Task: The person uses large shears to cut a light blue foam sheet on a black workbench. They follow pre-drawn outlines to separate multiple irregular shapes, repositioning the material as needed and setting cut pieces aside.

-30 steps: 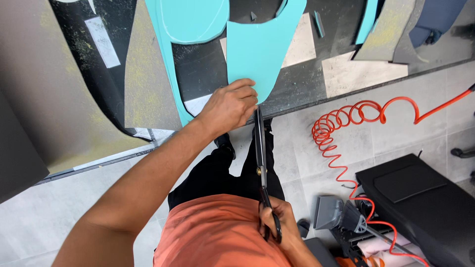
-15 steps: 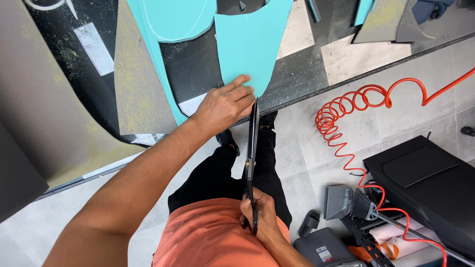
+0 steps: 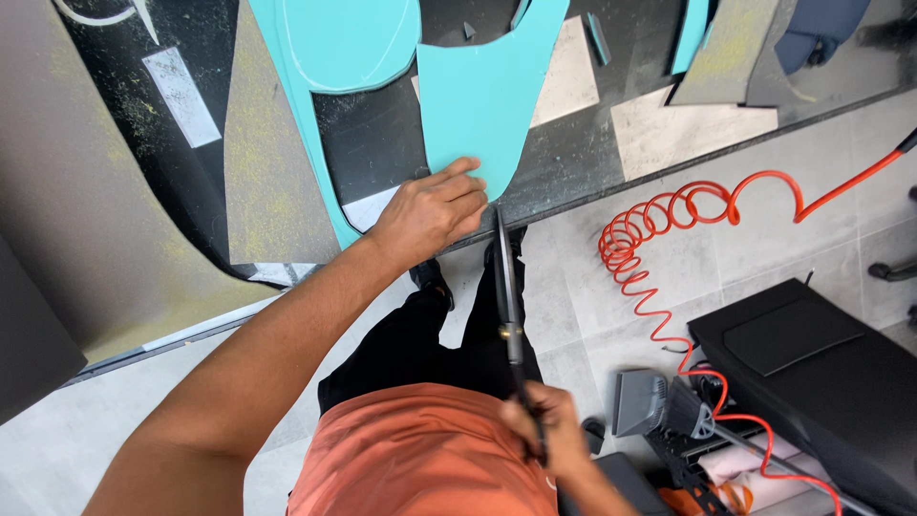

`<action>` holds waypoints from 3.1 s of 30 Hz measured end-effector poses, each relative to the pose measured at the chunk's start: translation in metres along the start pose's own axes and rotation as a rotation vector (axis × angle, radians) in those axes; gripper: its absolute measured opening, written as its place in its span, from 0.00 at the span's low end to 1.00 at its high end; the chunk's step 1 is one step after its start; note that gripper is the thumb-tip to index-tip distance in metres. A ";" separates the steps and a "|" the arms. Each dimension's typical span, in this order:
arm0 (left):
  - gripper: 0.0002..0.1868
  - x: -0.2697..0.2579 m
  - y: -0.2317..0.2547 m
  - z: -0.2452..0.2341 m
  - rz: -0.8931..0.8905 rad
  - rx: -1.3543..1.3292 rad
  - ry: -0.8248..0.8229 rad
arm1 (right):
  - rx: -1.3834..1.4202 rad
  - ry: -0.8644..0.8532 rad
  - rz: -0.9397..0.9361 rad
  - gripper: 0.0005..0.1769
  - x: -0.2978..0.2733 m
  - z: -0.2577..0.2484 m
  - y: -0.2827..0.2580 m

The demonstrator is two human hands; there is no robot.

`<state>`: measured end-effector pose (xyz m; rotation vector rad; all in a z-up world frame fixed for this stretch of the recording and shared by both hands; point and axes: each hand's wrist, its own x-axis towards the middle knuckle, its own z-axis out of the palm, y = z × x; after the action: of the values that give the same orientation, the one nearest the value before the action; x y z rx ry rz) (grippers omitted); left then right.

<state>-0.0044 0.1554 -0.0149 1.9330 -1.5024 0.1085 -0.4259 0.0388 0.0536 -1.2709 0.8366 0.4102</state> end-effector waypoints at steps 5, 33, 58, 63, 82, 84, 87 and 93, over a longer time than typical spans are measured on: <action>0.06 0.002 0.000 0.005 -0.045 -0.080 0.139 | -0.261 -0.241 -0.105 0.32 0.050 -0.188 -0.042; 0.05 0.001 0.002 0.003 -0.022 -0.133 0.096 | -0.747 -0.537 0.082 0.40 0.179 -0.297 -0.215; 0.28 0.189 0.064 0.089 -0.762 0.043 -0.112 | -0.109 -0.021 -0.227 0.23 0.044 -0.240 -0.111; 0.31 0.184 0.012 0.048 -0.508 0.079 -0.732 | 0.046 0.071 -0.110 0.24 0.023 -0.181 -0.076; 0.15 0.133 -0.034 0.059 0.036 0.086 -0.179 | 0.234 0.153 -0.148 0.42 0.045 0.043 -0.102; 0.17 0.126 -0.035 0.062 0.084 0.123 -0.034 | 0.259 0.185 -0.173 0.40 0.052 0.054 -0.092; 0.12 0.122 -0.036 0.066 0.100 0.115 0.041 | 0.285 0.209 -0.146 0.40 0.060 0.064 -0.084; 0.12 0.120 -0.036 0.068 0.070 0.103 0.048 | 0.237 0.276 -0.124 0.37 0.064 0.076 -0.088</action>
<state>0.0448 0.0221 -0.0290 1.9441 -1.5603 0.2665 -0.2990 0.0756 0.0693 -1.1643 1.0011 0.0326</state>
